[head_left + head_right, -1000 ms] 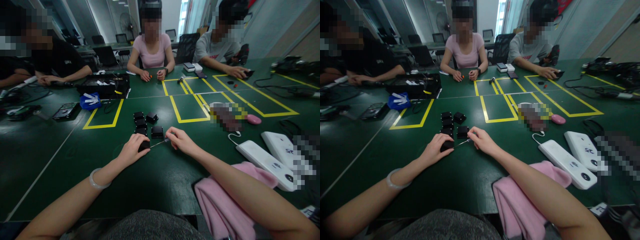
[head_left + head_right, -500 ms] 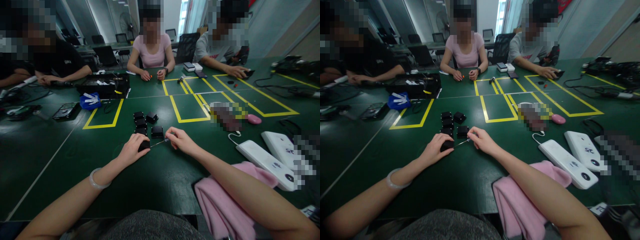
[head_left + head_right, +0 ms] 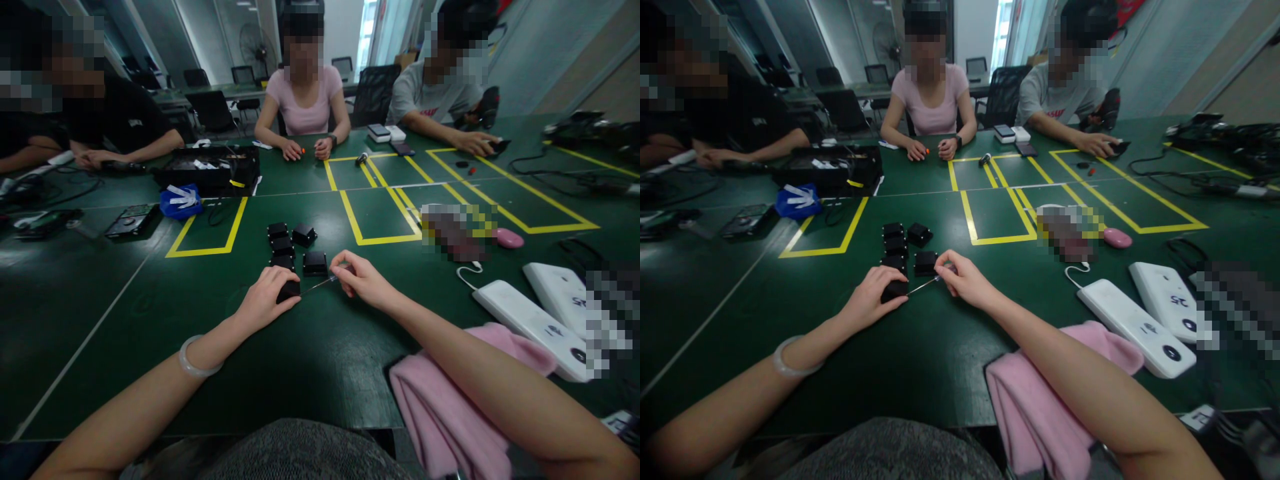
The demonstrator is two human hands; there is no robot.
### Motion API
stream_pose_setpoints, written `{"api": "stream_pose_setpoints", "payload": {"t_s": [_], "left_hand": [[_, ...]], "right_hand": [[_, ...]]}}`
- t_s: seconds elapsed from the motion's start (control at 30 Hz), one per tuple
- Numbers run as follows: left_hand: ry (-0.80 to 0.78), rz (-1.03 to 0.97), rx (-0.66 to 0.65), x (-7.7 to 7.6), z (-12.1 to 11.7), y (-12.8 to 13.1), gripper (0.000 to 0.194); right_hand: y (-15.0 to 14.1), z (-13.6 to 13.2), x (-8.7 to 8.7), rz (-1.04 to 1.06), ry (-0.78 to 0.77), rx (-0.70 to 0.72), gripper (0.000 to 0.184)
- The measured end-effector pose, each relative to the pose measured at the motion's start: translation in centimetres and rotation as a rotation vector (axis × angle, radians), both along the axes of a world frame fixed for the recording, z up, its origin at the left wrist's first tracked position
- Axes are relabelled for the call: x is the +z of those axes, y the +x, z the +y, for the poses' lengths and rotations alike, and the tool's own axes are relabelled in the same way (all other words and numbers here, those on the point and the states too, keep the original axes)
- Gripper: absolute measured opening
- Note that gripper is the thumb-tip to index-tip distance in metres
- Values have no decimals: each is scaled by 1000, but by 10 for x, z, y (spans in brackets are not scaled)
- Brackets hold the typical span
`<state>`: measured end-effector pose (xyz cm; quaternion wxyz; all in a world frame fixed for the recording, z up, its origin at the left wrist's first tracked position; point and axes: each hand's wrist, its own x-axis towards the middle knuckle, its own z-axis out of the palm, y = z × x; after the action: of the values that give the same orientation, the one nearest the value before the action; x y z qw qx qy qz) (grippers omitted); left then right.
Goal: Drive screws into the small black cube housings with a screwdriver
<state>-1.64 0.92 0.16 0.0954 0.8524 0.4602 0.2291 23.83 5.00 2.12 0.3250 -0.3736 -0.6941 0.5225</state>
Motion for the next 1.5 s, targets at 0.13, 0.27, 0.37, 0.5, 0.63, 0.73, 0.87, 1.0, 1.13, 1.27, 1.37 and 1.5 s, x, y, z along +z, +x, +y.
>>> {"api": "stream_pose_setpoints", "payload": {"t_s": [0.13,0.27,0.37,0.5,0.63,0.73,0.87,1.0,1.13,1.27,1.37,1.5], "left_hand": [[1,10,-2,0,0,0,27],[10,5,-12,0,0,0,28],[17,8,-12,-1,0,-1,28],[5,5,-2,-1,0,0,27],[-3,5,1,0,0,0,27],[-5,12,6,0,0,0,27],[-9,10,6,0,0,0,27],[-8,4,1,0,0,0,26],[-16,7,9,0,0,0,26],[-23,4,10,1,0,0,27],[-26,-4,10,1,0,0,27],[-10,-4,6,1,0,0,27]], "right_hand": [[0,-1,1,-9,-8,-9,19],[-1,-2,3,-48,-13,-6,21],[-1,-1,2,-1,-2,-8,18],[-1,0,-1,19,-1,-13,19],[0,0,-1,-35,-29,-22,23],[0,0,-2,-27,-22,-23,21],[-1,0,-1,18,-19,-30,21],[0,-1,0,-34,-43,-25,24],[-1,0,-1,10,-30,-20,23],[-1,1,-2,12,-29,-25,23],[0,1,-2,-48,-39,-25,24],[0,1,-1,8,-25,-25,22]]}}
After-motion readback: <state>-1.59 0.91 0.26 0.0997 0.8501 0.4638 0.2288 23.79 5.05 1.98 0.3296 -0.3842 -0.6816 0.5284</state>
